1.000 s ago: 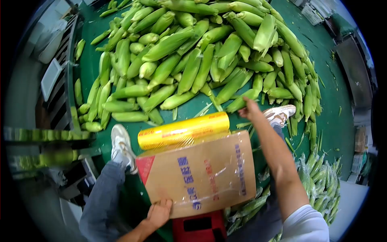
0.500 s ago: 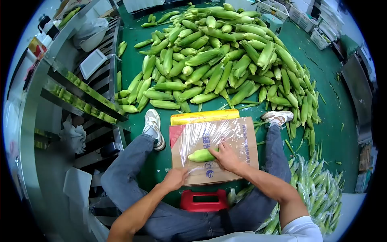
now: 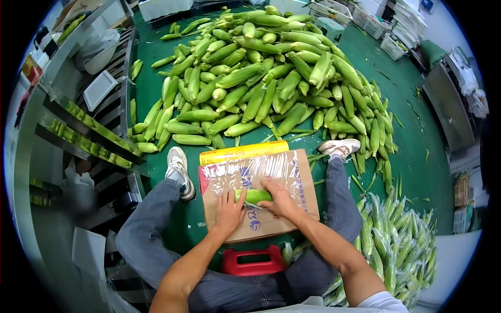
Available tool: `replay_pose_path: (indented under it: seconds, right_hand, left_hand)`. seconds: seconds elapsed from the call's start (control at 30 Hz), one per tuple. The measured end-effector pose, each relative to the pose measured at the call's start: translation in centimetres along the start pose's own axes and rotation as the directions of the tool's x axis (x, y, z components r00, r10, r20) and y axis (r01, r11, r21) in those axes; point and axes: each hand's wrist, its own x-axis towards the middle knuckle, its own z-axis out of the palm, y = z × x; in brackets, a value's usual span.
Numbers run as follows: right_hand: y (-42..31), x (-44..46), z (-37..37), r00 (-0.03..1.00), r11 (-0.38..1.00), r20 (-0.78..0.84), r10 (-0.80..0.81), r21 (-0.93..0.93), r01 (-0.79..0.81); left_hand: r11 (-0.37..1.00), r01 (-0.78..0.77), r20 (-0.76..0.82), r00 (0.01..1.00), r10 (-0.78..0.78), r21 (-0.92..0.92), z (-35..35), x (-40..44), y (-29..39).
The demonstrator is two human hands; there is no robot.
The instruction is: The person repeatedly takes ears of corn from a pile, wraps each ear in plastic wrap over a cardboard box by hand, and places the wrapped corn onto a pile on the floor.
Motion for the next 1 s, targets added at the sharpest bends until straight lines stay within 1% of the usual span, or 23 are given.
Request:
replay_pose_path:
  seconds: [0.03, 0.1, 0.13, 0.17, 0.23, 0.27, 0.3, 0.33, 0.37, 0.4, 0.47, 0.53, 0.57, 0.6, 0.63, 0.67, 0.73, 0.77, 0.8, 0.87, 0.93, 0.97, 1.0]
  right_hand:
    - [0.6, -0.5, 0.5, 0.993, 0.994, -0.103, 0.059, 0.101, -0.048]
    - [-1.1, -3.6, -1.9, 0.956, 0.991, -0.280, 0.084, -0.076, -0.109]
    - [-1.4, -4.9, -3.2, 0.930, 0.976, -0.360, 0.070, -0.167, -0.138]
    - [-1.0, -6.8, -3.3, 0.951, 0.927, -0.304, 0.051, -0.340, -0.158]
    - [4.8, -10.6, -1.4, 0.985, 0.884, -0.137, 0.103, -0.442, -0.154]
    - [5.3, -10.6, -1.9, 0.950, 0.920, -0.224, 0.219, -0.276, -0.277]
    - [5.6, -10.1, -2.6, 0.897, 0.920, -0.280, 0.342, -0.095, -0.380]
    - [5.8, -9.9, -3.1, 0.827, 0.879, -0.305, 0.472, 0.096, -0.467]
    - [5.3, -9.1, -4.4, 0.802, 0.865, -0.327, 0.500, 0.222, -0.449]
    - [4.6, -8.0, -5.4, 0.747, 0.766, -0.227, 0.625, 0.365, -0.530]
    - [4.0, -4.2, -5.4, 0.720, 0.617, -0.117, 0.684, 0.621, -0.484]
    - [2.5, 1.0, -3.6, 0.728, 0.546, -0.114, 0.677, 0.740, -0.392]
    - [3.1, 2.5, -1.1, 0.775, 0.749, -0.191, 0.602, 0.473, -0.465]
    - [3.4, 3.8, 0.6, 0.832, 0.864, -0.234, 0.503, 0.150, -0.480]
    - [3.5, 3.1, 1.9, 0.897, 0.925, -0.232, 0.376, 0.040, -0.378]
    - [2.6, 2.2, 2.3, 0.918, 0.936, -0.183, 0.351, 0.105, -0.337]
    - [0.2, -1.2, 0.7, 0.957, 0.943, -0.074, 0.279, 0.210, -0.259]
    - [-1.1, -3.2, -0.7, 0.988, 0.986, -0.039, 0.149, 0.088, -0.145]
    - [-2.1, -5.4, -1.6, 1.000, 0.999, 0.011, 0.025, -0.027, -0.024]
    - [-2.1, -8.8, -1.6, 0.997, 0.997, 0.053, -0.052, -0.057, 0.055]
    - [-1.6, -10.5, -2.5, 0.975, 0.999, 0.222, -0.030, -0.030, 0.038]
    - [-1.4, -10.8, -2.5, 0.952, 1.000, 0.306, -0.022, -0.012, 0.027]
    - [-1.0, -10.3, -2.2, 0.952, 0.998, 0.304, -0.037, -0.039, 0.051]
  left_hand:
    - [0.998, -0.028, -0.009, 1.000, 0.028, 0.049, 0.7, 0.5, -0.2]
    - [0.997, -0.029, 0.004, 1.000, 0.028, 0.068, 2.2, 0.8, -0.6]
    - [0.997, -0.019, 0.000, 1.000, 0.019, 0.077, 2.6, 1.2, -0.6]
    - [0.998, -0.012, -0.003, 1.000, 0.013, 0.060, 2.6, 1.5, -0.5]
    - [0.999, -0.022, 0.008, 1.000, 0.022, 0.032, 2.1, 1.6, -0.7]
    - [0.999, -0.025, 0.028, 0.999, 0.024, 0.025, 1.8, 1.8, -0.9]
    - [1.000, -0.020, 0.051, 0.999, 0.019, 0.017, 1.6, 1.6, -0.9]
    - [1.000, -0.014, 0.082, 0.997, 0.013, 0.010, 1.3, 1.1, -0.9]
    - [1.000, -0.017, 0.118, 0.993, 0.016, 0.008, 1.0, 0.8, -1.0]
    - [1.000, -0.016, 0.143, 0.990, 0.014, 0.009, 0.8, 0.9, -1.1]
    - [1.000, -0.022, 0.181, 0.983, 0.023, -0.008, 0.7, 1.1, -1.2]
    - [0.999, -0.019, 0.193, 0.981, 0.025, -0.035, 0.8, 1.2, -1.4]
    - [0.998, 0.002, 0.213, 0.977, 0.012, -0.067, 0.6, 1.2, -1.4]
    - [0.995, 0.027, 0.232, 0.973, -0.004, -0.096, 0.2, 1.3, -1.1]
    - [0.992, 0.047, 0.251, 0.968, -0.015, -0.120, -0.6, 1.4, -1.4]
    - [0.986, 0.072, 0.269, 0.963, -0.030, -0.150, -1.4, 1.4, -1.8]
    - [0.962, 0.146, 0.294, 0.953, -0.074, -0.230, -2.1, 1.0, -1.6]
    - [0.946, 0.133, 0.264, 0.963, -0.053, -0.296, -1.9, 0.3, -1.6]
    - [0.943, 0.143, 0.308, 0.950, -0.047, -0.299, -1.8, -0.7, -1.0]
    - [0.940, 0.160, 0.392, 0.920, -0.031, -0.301, -2.2, -2.9, 0.7]
    - [0.925, 0.231, 0.551, 0.834, -0.029, -0.301, -4.6, -4.8, 2.9]
    - [0.907, 0.249, 0.583, 0.813, -0.005, -0.340, -4.7, -5.4, 2.9]
    - [0.928, 0.274, 0.660, 0.750, -0.042, -0.252, -4.4, -5.1, 2.5]
